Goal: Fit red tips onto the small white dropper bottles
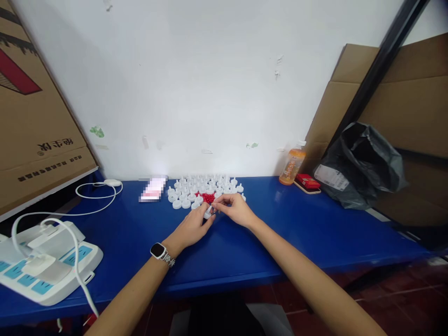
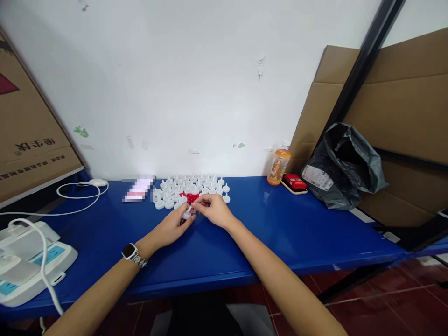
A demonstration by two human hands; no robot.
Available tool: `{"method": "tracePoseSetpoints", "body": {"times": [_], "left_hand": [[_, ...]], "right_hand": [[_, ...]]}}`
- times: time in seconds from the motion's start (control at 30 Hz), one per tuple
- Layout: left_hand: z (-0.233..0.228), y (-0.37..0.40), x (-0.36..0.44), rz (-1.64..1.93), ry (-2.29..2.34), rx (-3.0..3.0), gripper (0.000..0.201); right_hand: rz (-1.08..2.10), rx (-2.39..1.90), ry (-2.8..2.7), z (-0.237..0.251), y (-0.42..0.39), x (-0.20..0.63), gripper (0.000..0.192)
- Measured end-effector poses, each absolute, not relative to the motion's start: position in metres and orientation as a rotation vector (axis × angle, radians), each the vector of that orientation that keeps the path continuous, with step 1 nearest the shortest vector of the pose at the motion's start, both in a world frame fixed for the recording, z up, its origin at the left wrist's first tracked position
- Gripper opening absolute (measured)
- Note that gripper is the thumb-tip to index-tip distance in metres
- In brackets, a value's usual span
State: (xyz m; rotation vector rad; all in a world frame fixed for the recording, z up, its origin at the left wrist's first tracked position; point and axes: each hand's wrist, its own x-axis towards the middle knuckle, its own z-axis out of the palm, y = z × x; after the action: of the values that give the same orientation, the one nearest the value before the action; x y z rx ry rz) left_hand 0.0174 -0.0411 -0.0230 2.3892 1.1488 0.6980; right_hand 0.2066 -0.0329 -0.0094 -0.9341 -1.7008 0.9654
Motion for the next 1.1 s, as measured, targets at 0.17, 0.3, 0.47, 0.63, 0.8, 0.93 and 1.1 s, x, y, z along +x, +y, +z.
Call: {"method": "tracePoseSetpoints", "body": {"times": [0.17, 0.3, 0.47, 0.63, 0.8, 0.93, 1.1], "left_hand": [[-0.021, -0.043, 0.019, 0.687, 1.137, 2.452, 0.021], [-0.019, -0.046, 0.021, 0.672, 1.12, 2.47, 0.019], [-0.022, -0.045, 0.022, 0.73, 1.138, 2.397, 0.029], [-0.026, -0.041, 0.025, 0.824, 1.047, 2.269, 0.052], [-0.029, -0.041, 0.029, 0.843, 1.029, 2.247, 0.068], [-0.031, -0.04, 0.029, 0.809, 1.056, 2.261, 0.07], [-0.028, -0.044, 0.029, 0.827, 1.078, 2.298, 0.069]], "right_hand": [[1.045, -0.888, -1.665, -0.017, -0.032, 0.204, 0.036], [1.081, -0.865, -1.544, -0.023, -0.03, 0.197, 0.037], [0.969, -0.928, -1.452, -0.023, -0.038, 0.188, 0.034], [0.733, -0.995, -1.566, -0.019, -0.047, 0.183, 0.029], [0.778, -0.995, -1.579, -0.023, -0.043, 0.182, 0.026], [0.814, -0.953, -1.56, -0.026, -0.04, 0.183, 0.022], [0.93, -0.879, -1.541, -0.025, -0.037, 0.189, 0.017]]}}
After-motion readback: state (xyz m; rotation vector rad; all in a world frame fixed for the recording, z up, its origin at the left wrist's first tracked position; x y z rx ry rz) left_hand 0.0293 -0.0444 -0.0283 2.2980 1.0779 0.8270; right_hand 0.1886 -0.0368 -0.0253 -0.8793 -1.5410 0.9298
